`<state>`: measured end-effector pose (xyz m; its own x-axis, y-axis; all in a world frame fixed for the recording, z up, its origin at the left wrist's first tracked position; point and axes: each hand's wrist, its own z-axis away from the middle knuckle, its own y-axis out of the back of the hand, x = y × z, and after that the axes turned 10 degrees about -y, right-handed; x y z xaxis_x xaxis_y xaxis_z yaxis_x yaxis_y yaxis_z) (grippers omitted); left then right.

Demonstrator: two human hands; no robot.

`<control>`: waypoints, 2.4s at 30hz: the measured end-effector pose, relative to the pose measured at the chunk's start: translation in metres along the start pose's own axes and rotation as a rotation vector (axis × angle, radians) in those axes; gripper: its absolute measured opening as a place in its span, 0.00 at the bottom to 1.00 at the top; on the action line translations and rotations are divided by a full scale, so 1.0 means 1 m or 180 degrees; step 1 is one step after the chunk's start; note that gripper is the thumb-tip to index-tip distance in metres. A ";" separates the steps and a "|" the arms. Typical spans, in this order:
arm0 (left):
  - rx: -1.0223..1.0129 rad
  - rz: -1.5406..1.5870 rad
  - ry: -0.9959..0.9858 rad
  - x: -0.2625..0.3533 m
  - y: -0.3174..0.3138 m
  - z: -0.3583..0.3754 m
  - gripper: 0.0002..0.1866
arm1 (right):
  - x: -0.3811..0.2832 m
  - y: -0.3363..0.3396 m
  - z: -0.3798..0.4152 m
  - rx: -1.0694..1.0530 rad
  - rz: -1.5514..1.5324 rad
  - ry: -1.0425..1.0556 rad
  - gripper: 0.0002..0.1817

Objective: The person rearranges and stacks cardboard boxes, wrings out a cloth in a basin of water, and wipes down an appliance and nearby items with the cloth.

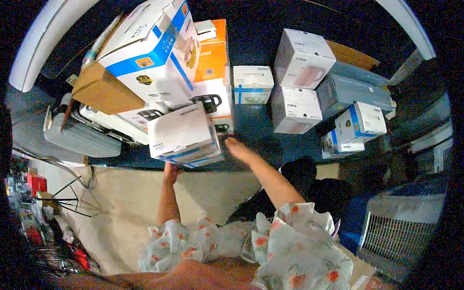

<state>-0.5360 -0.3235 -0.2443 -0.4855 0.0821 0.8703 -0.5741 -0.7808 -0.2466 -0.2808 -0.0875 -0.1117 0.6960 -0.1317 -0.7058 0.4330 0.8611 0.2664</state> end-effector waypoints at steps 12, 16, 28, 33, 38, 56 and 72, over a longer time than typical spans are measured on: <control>-0.1045 -0.0322 0.0229 -0.030 -0.081 -0.032 0.19 | 0.109 0.030 -0.041 0.0068 -0.2452 -0.0541 0.41; -0.0923 -0.0537 0.0323 -0.023 -0.161 0.020 0.19 | 0.087 0.063 0.015 0.0659 -0.3093 -0.0726 0.33; -0.1184 0.0036 0.0648 -0.022 -0.271 -0.002 0.25 | 0.160 0.120 0.026 0.0981 -0.3778 -0.0552 0.30; -0.1566 -0.0316 0.0760 -0.055 -0.250 -0.038 0.28 | 0.179 0.118 0.000 0.1300 -0.2931 -0.0501 0.30; -0.0521 -0.0216 0.0485 0.002 -0.294 0.039 0.34 | 0.146 0.128 0.023 0.1929 -0.2500 0.0123 0.29; -0.0698 0.0100 0.0509 0.024 -0.309 0.068 0.41 | 0.086 0.166 0.101 0.0060 -0.2945 0.0586 0.45; -0.0787 0.0640 -0.0575 0.052 -0.373 -0.031 0.26 | 0.051 0.242 0.041 0.0507 -0.3010 0.0867 0.34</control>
<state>-0.3673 -0.0093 -0.1202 -0.4933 -0.1857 0.8498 -0.6319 -0.5950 -0.4967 -0.1172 0.0940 -0.0558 -0.1213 -0.5951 -0.7944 0.8272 0.3818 -0.4123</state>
